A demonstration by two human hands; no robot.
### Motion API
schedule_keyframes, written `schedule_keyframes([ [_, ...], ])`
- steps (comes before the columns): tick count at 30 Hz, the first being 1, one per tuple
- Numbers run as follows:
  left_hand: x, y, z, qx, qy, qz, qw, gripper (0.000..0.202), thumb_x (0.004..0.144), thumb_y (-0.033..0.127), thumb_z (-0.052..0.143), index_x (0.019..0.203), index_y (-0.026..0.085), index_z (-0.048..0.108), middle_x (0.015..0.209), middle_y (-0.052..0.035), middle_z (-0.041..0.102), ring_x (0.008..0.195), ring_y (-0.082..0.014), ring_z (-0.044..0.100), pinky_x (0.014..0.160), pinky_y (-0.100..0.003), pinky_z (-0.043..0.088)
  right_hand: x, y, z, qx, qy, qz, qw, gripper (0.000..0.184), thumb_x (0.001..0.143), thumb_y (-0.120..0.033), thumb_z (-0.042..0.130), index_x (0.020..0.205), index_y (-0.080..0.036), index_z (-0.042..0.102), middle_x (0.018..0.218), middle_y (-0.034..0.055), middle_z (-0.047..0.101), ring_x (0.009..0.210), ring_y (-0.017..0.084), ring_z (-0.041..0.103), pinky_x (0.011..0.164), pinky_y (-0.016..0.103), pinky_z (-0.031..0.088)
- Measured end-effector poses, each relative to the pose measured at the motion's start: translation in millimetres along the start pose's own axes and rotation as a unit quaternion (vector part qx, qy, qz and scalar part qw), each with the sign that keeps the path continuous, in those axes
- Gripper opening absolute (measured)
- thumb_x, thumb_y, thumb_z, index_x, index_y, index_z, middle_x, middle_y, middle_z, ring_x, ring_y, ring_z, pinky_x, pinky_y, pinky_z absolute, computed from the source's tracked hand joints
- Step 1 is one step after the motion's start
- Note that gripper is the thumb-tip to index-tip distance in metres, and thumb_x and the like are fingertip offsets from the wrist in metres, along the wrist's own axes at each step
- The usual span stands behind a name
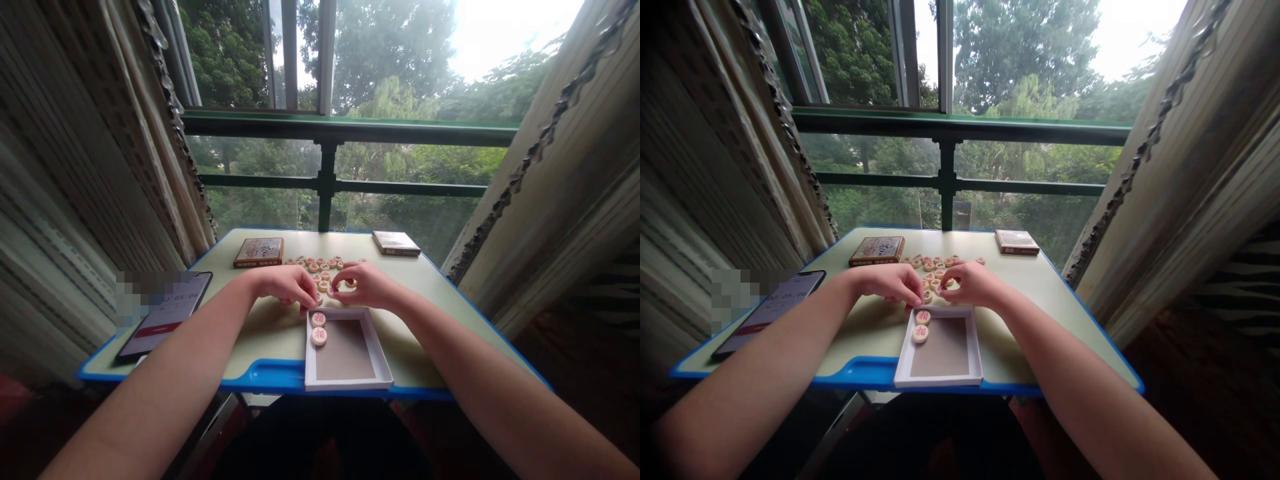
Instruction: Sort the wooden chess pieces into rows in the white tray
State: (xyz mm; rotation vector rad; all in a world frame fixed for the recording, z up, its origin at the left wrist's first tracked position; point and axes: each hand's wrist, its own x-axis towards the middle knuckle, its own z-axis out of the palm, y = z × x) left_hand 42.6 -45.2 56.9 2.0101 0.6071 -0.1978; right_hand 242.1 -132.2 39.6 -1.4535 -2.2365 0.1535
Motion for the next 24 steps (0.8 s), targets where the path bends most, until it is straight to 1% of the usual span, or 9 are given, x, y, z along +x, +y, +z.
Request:
schedule_keyframes([
  [5,-1.0,2.5,0.9,-0.004,0.021,-0.005,1.000,0.029,0.062,0.038,0.072,0.077,0.014,0.070,0.057,0.0007,0.056,0.047,-0.0056,0.037,0.041,-0.018,0.025,-0.9,4.8,3.8,-0.025,0.007,0.007,1.000,0.015,0.070,-0.030,0.067,0.079,-0.019,0.072,0.072,0.0015,0.058,0.059,0.009,0.047,0.061,0.023,0.036],
  [8,-0.6,1.9,1.2,-0.018,0.019,-0.011,1.000,0.030,0.061,0.039,0.073,0.077,0.014,0.069,0.056,0.0013,0.056,0.047,-0.0053,0.037,0.041,-0.018,0.025,-1.2,4.0,3.8,-0.020,0.012,0.005,1.000,0.017,0.071,-0.032,0.066,0.079,-0.018,0.072,0.072,0.0018,0.057,0.059,0.009,0.047,0.060,0.023,0.037],
  [12,-0.1,1.1,1.4,-0.044,0.012,-0.016,0.999,0.030,0.059,0.038,0.074,0.074,0.013,0.068,0.056,0.0017,0.055,0.046,-0.0047,0.038,0.042,-0.017,0.027,-3.9,-7.7,-0.6,0.007,0.014,-0.028,0.999,0.017,0.072,-0.031,0.066,0.081,-0.017,0.071,0.072,0.0026,0.057,0.062,0.010,0.048,0.059,0.022,0.038],
  [17,0.0,-0.6,0.2,-0.052,0.005,-0.006,0.999,0.029,0.060,0.038,0.074,0.075,0.014,0.069,0.056,0.0013,0.056,0.045,-0.0047,0.039,0.042,-0.018,0.030,-9.3,-27.7,-1.3,0.027,-0.019,-0.093,0.995,0.016,0.073,-0.030,0.065,0.082,-0.019,0.072,0.071,0.0025,0.056,0.064,0.011,0.049,0.058,0.021,0.039],
  [20,0.5,-2.9,-1.4,-0.052,-0.004,-0.004,0.999,0.028,0.061,0.038,0.073,0.076,0.014,0.069,0.058,0.0005,0.059,0.045,-0.0050,0.041,0.042,-0.018,0.031,-11.1,-32.6,2.9,0.009,-0.026,-0.097,0.995,0.018,0.074,-0.031,0.063,0.084,-0.020,0.073,0.072,0.0030,0.057,0.063,0.011,0.049,0.057,0.022,0.038],
  [24,0.8,-4.9,-3.0,-0.053,-0.015,0.004,0.998,0.028,0.062,0.037,0.073,0.077,0.014,0.069,0.059,-0.0002,0.059,0.046,-0.0053,0.042,0.041,-0.017,0.030,-11.5,-33.5,6.8,-0.002,-0.034,-0.101,0.994,0.020,0.076,-0.031,0.062,0.088,-0.021,0.074,0.075,0.0036,0.059,0.062,0.011,0.050,0.057,0.022,0.038],
])
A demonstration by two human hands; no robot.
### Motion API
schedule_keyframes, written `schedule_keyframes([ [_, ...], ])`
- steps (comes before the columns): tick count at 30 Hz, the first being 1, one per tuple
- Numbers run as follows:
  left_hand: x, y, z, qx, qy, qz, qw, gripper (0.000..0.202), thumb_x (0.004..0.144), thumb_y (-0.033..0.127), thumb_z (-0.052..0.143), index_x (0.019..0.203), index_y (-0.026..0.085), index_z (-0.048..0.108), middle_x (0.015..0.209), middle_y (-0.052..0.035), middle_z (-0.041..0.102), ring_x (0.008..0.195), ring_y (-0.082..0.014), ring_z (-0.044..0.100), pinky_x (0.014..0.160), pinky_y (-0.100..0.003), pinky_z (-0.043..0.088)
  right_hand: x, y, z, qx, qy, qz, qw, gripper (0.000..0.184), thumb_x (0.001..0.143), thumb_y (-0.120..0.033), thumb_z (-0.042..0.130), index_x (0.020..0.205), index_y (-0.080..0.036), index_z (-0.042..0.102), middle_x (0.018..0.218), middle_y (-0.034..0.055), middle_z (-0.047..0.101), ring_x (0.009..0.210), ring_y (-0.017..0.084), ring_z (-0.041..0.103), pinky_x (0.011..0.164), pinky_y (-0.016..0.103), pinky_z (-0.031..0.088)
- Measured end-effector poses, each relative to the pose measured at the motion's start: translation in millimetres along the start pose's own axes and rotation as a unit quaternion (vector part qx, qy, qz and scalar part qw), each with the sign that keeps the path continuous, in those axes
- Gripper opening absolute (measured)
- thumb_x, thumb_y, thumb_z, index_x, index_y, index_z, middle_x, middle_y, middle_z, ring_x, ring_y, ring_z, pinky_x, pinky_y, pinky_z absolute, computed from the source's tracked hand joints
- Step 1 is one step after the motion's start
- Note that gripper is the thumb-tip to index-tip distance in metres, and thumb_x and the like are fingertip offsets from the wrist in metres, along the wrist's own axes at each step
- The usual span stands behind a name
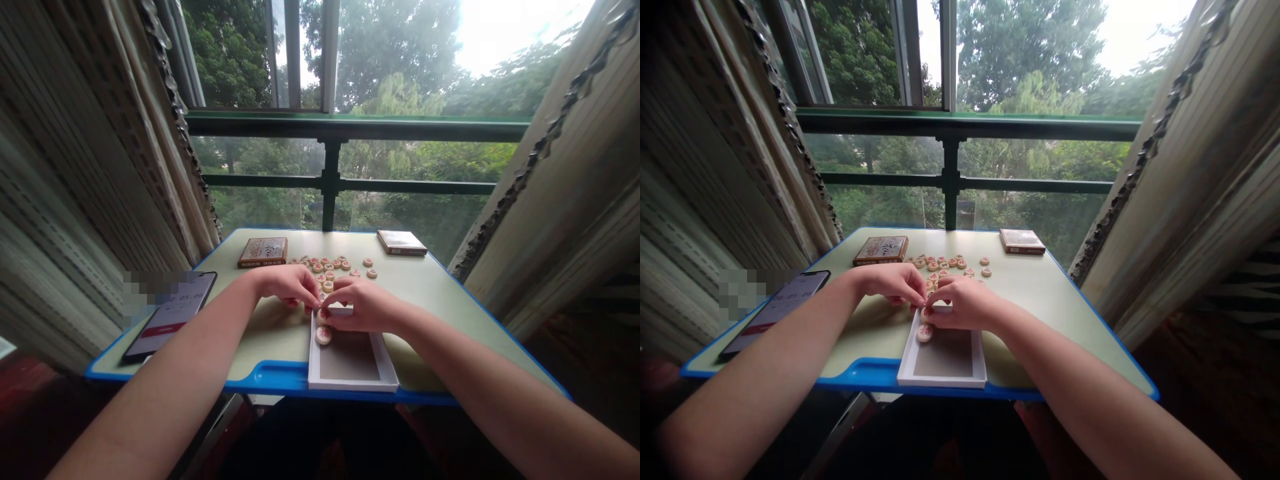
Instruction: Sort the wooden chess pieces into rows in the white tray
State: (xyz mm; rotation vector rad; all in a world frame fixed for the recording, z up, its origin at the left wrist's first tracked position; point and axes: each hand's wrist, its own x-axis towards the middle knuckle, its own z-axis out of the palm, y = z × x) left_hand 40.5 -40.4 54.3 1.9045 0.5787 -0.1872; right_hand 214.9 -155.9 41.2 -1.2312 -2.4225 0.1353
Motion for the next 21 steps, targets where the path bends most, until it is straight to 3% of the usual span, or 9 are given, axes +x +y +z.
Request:
schedule_keyframes([
  [9,-1.5,-1.3,-3.8,0.005,-0.001,0.000,1.000,0.029,0.061,0.038,0.073,0.077,0.014,0.070,0.058,-0.0015,0.061,0.041,-0.0035,0.035,0.037,-0.017,0.022,-0.5,-0.6,-1.8,0.021,-0.008,-0.011,1.000,0.023,0.077,-0.032,0.062,0.093,-0.018,0.073,0.074,0.0045,0.059,0.065,0.012,0.052,0.059,0.022,0.040],
  [14,-1.2,-2.0,-7.1,-0.020,0.049,0.008,0.999,0.027,0.063,0.034,0.070,0.077,0.012,0.068,0.057,-0.0030,0.061,0.040,-0.0038,0.035,0.037,-0.017,0.019,0.4,6.5,-5.0,0.041,0.009,-0.007,0.999,0.022,0.078,-0.031,0.061,0.093,-0.018,0.071,0.077,0.0045,0.061,0.063,0.011,0.052,0.060,0.023,0.041],
  [16,2.3,-2.7,-6.9,-0.016,0.110,0.025,0.994,0.029,0.066,0.036,0.067,0.081,0.011,0.068,0.059,-0.0035,0.062,0.040,-0.0044,0.035,0.038,-0.018,0.022,1.5,14.4,-5.6,0.027,0.039,0.028,0.998,0.019,0.080,-0.028,0.058,0.090,-0.017,0.071,0.076,0.0048,0.061,0.064,0.012,0.052,0.063,0.024,0.043],
  [18,7.8,-4.6,-5.8,0.030,0.226,0.060,0.972,0.030,0.070,0.037,0.061,0.085,0.012,0.068,0.063,-0.0044,0.063,0.043,-0.0064,0.040,0.041,-0.020,0.030,2.3,25.7,-5.0,-0.010,0.081,0.099,0.992,0.019,0.081,-0.025,0.056,0.090,-0.017,0.071,0.078,0.0062,0.062,0.068,0.014,0.054,0.068,0.027,0.044],
  [21,17.8,-10.0,-3.0,0.196,0.383,0.102,0.897,0.029,0.072,0.036,0.058,0.088,0.015,0.070,0.078,-0.0063,0.067,0.063,-0.0133,0.055,0.060,-0.025,0.045,2.1,44.4,-2.3,-0.057,0.089,0.174,0.979,0.021,0.080,-0.025,0.058,0.095,-0.019,0.071,0.088,0.0088,0.062,0.083,0.019,0.055,0.079,0.031,0.044],
])
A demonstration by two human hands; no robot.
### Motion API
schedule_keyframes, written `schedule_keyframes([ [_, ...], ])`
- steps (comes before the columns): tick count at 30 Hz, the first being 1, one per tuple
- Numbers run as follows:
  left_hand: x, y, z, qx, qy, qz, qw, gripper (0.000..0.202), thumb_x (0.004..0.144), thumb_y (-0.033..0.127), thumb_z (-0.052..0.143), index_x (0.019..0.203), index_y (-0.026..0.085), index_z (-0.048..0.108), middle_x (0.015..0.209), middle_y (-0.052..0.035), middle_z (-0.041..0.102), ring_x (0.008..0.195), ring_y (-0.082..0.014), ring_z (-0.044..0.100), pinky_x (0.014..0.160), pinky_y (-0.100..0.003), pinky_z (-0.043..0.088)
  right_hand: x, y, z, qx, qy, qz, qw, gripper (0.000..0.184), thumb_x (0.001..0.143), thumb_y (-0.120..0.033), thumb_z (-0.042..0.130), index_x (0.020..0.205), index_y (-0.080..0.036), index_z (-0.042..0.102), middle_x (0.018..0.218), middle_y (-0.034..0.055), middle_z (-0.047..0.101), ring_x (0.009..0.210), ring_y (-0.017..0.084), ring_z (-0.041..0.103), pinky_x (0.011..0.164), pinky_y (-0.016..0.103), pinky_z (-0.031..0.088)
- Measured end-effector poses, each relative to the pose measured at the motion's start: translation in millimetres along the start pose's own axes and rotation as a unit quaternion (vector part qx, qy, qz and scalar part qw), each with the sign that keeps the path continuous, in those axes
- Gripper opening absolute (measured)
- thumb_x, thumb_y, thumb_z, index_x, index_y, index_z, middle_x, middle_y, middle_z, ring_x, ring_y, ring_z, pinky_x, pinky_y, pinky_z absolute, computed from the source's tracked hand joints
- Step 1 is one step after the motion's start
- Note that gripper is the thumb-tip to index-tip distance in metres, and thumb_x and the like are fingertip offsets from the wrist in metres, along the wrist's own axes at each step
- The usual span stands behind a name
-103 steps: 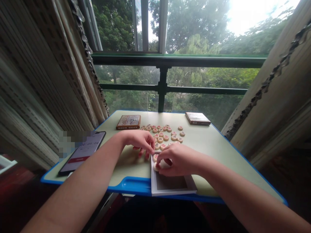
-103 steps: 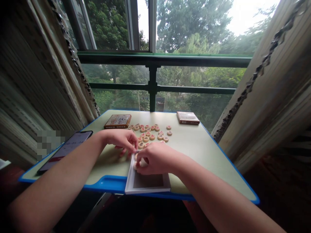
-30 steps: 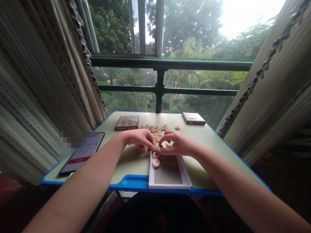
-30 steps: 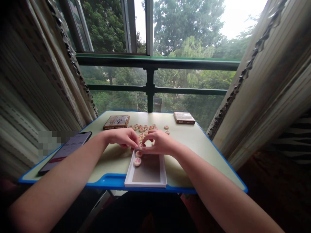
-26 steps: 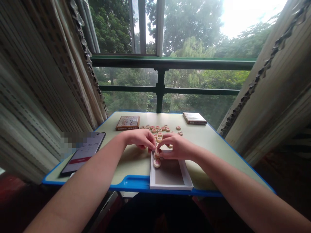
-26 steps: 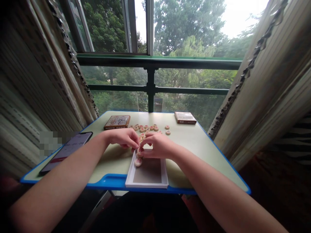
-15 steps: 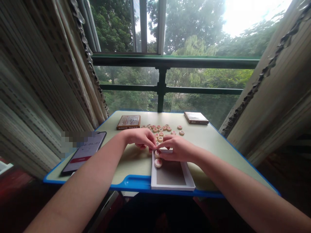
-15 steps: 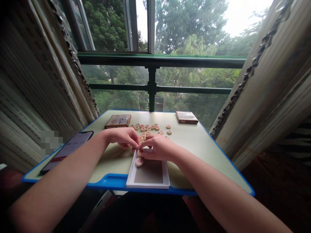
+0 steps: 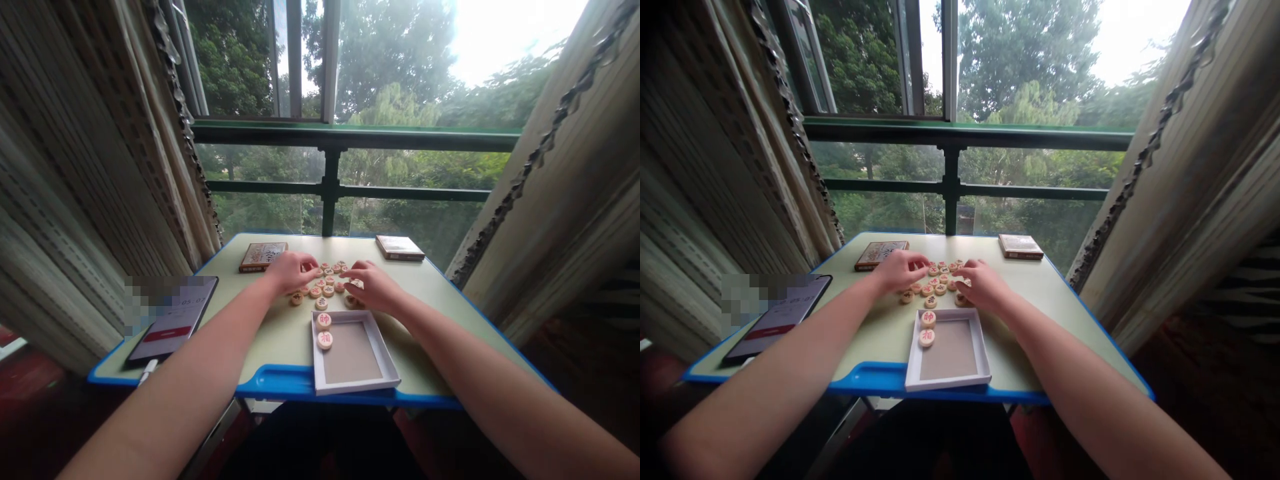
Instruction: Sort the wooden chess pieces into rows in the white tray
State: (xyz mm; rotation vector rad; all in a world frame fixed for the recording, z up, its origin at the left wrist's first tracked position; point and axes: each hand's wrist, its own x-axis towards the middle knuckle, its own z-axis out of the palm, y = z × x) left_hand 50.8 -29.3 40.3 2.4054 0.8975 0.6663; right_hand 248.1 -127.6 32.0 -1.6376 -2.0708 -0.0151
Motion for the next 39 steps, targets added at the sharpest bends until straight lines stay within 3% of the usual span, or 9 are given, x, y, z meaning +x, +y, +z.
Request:
schedule_keyframes([
  [4,2.3,-5.7,14.2,0.106,-0.023,0.081,0.991,0.026,0.072,0.034,0.058,0.088,0.019,0.073,0.099,-0.0067,0.067,0.094,-0.0206,0.057,0.086,-0.029,0.043,3.2,14.4,4.8,0.003,-0.041,0.014,0.999,0.021,0.079,-0.035,0.060,0.090,-0.022,0.073,0.088,0.0082,0.062,0.086,0.020,0.055,0.082,0.032,0.043],
  [8,3.1,-7.0,23.4,0.114,-0.047,0.094,0.988,0.025,0.076,0.032,0.055,0.089,0.020,0.073,0.093,-0.0062,0.069,0.094,-0.0206,0.058,0.090,-0.030,0.043,1.6,11.5,4.4,0.002,-0.026,0.015,1.000,0.030,0.078,-0.041,0.061,0.098,-0.021,0.071,0.100,0.0105,0.062,0.094,0.022,0.053,0.087,0.037,0.041],
  [13,5.9,-4.2,29.1,0.143,0.013,0.066,0.987,0.029,0.081,0.020,0.046,0.098,0.019,0.070,0.096,-0.0071,0.069,0.094,-0.0207,0.058,0.088,-0.031,0.044,-4.1,0.7,3.3,0.004,-0.068,-0.065,0.996,0.031,0.082,-0.038,0.056,0.109,-0.027,0.066,0.119,0.0067,0.060,0.110,0.025,0.048,0.097,0.043,0.035],
  [20,6.4,-5.4,33.8,0.149,0.098,0.010,0.984,0.038,0.075,0.007,0.045,0.103,0.018,0.069,0.113,-0.0062,0.064,0.109,-0.0211,0.052,0.101,-0.032,0.037,-3.4,10.8,4.0,0.050,-0.062,-0.060,0.995,0.033,0.090,-0.033,0.043,0.114,-0.024,0.063,0.125,0.0076,0.057,0.120,0.022,0.046,0.102,0.042,0.035],
  [25,-0.2,-9.4,30.4,0.142,0.116,0.001,0.983,0.050,0.066,-0.002,0.041,0.104,0.017,0.068,0.115,-0.0064,0.063,0.110,-0.0195,0.052,0.100,-0.030,0.038,-0.3,25.0,1.4,-0.037,0.015,0.065,0.997,0.032,0.085,-0.021,0.046,0.111,-0.019,0.064,0.129,0.0099,0.053,0.119,0.023,0.046,0.102,0.040,0.035],
  [29,-5.0,-6.9,20.8,0.150,0.145,-0.001,0.978,0.051,0.065,-0.003,0.039,0.101,0.017,0.069,0.110,-0.0056,0.065,0.107,-0.0191,0.054,0.098,-0.030,0.040,1.2,34.3,0.7,-0.096,0.008,0.160,0.982,0.036,0.083,-0.023,0.046,0.115,-0.013,0.062,0.130,0.0157,0.051,0.120,0.027,0.046,0.102,0.040,0.034],
  [31,-7.4,-2.2,12.4,0.155,0.111,-0.004,0.982,0.045,0.068,0.000,0.040,0.099,0.017,0.070,0.106,-0.0064,0.066,0.104,-0.0201,0.055,0.097,-0.030,0.041,0.9,36.2,0.9,-0.092,-0.020,0.166,0.982,0.037,0.084,-0.025,0.045,0.115,-0.013,0.062,0.127,0.0160,0.054,0.116,0.028,0.049,0.099,0.039,0.036],
  [35,-16.9,6.6,-1.9,0.170,-0.046,-0.014,0.984,0.033,0.070,0.018,0.054,0.099,0.019,0.071,0.110,-0.0073,0.064,0.105,-0.0239,0.055,0.096,-0.032,0.040,0.4,34.8,-0.7,-0.065,-0.044,0.143,0.987,0.035,0.085,-0.026,0.043,0.110,-0.012,0.064,0.119,0.0153,0.059,0.108,0.026,0.055,0.094,0.035,0.041],
  [39,-28.5,4.1,4.3,0.151,-0.046,-0.003,0.987,0.032,0.070,0.038,0.062,0.094,0.019,0.072,0.113,-0.0100,0.062,0.108,-0.0263,0.052,0.096,-0.033,0.038,0.9,28.4,-1.4,-0.012,-0.024,0.121,0.992,0.030,0.084,-0.026,0.046,0.101,-0.014,0.068,0.108,0.0133,0.065,0.100,0.023,0.060,0.088,0.033,0.045],
])
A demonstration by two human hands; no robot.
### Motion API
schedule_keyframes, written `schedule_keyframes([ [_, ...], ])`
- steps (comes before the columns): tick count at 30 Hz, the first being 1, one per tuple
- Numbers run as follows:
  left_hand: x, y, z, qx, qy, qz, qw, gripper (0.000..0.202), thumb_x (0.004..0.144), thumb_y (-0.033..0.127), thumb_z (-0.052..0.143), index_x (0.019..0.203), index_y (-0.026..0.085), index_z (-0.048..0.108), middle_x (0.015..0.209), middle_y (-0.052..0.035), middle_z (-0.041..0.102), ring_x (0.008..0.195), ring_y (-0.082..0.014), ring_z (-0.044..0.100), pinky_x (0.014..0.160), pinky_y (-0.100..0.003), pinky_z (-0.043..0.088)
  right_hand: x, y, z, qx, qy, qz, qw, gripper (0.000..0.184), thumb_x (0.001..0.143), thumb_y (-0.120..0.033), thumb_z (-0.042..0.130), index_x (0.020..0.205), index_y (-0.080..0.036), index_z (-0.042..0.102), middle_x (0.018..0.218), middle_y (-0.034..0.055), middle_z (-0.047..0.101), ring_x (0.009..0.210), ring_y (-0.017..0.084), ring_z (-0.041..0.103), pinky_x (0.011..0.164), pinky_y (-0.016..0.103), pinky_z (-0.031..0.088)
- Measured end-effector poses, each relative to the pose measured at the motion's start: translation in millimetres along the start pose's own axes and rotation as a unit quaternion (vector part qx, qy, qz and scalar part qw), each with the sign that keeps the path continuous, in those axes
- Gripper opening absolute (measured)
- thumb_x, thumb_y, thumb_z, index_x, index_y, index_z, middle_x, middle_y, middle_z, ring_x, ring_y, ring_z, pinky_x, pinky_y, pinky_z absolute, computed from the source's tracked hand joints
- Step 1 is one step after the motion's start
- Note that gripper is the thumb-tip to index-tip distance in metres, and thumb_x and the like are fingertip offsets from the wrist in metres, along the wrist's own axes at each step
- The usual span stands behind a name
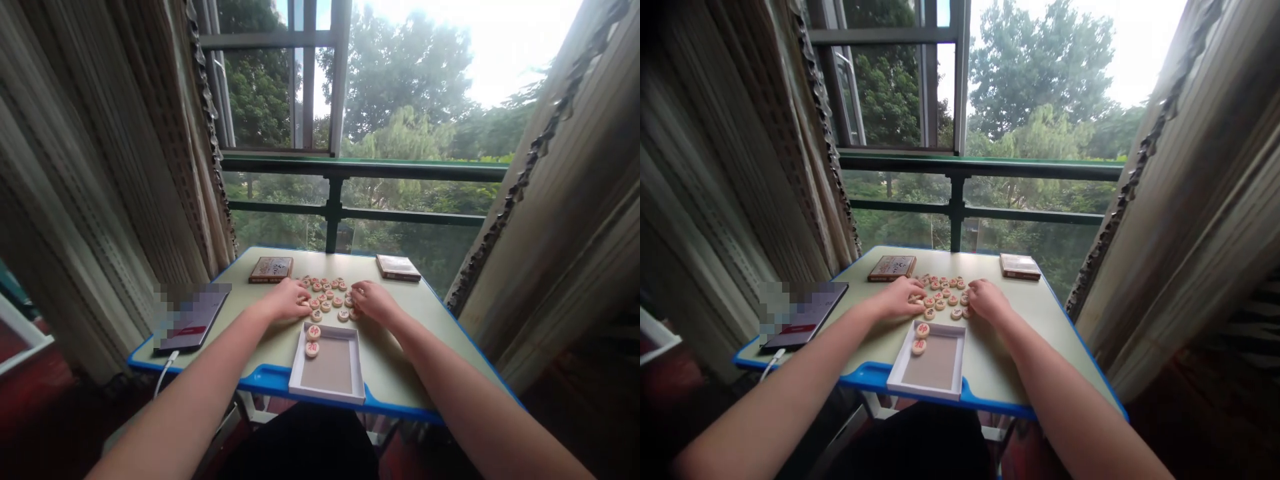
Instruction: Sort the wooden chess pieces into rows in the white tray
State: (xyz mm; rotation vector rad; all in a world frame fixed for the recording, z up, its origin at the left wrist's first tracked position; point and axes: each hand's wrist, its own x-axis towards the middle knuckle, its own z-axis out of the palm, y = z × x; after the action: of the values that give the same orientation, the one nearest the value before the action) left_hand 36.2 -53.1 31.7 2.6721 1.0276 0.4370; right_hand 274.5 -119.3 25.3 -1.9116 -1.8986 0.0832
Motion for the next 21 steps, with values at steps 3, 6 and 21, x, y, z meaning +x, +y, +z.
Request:
schedule_keyframes([
  [3,-2.7,-2.7,14.1,-0.044,0.075,-0.006,0.996,0.033,0.072,0.041,0.062,0.093,0.017,0.071,0.109,-0.0100,0.062,0.101,-0.0234,0.055,0.092,-0.033,0.042,-1.5,-4.8,3.5,0.064,-0.002,-0.083,0.994,0.024,0.081,-0.017,0.049,0.092,-0.017,0.071,0.108,0.0098,0.065,0.100,0.021,0.061,0.091,0.031,0.045],
  [6,-2.4,-4.3,23.8,-0.065,0.105,0.004,0.992,0.033,0.073,0.040,0.062,0.095,0.017,0.070,0.101,-0.0076,0.065,0.091,-0.0201,0.059,0.084,-0.030,0.046,-2.7,-6.5,8.1,0.095,-0.007,-0.142,0.985,0.023,0.079,-0.013,0.052,0.086,-0.017,0.073,0.109,0.0106,0.065,0.102,0.022,0.060,0.092,0.032,0.046],
  [21,-9.1,-3.9,23.9,-0.031,0.237,-0.017,0.971,0.030,0.084,0.027,0.044,0.100,0.014,0.066,0.102,-0.0086,0.067,0.099,-0.0198,0.058,0.092,-0.031,0.044,0.2,-1.5,6.2,0.080,0.037,-0.143,0.986,0.018,0.077,-0.014,0.056,0.079,-0.018,0.073,0.096,0.0097,0.067,0.092,0.021,0.062,0.088,0.034,0.047],
])
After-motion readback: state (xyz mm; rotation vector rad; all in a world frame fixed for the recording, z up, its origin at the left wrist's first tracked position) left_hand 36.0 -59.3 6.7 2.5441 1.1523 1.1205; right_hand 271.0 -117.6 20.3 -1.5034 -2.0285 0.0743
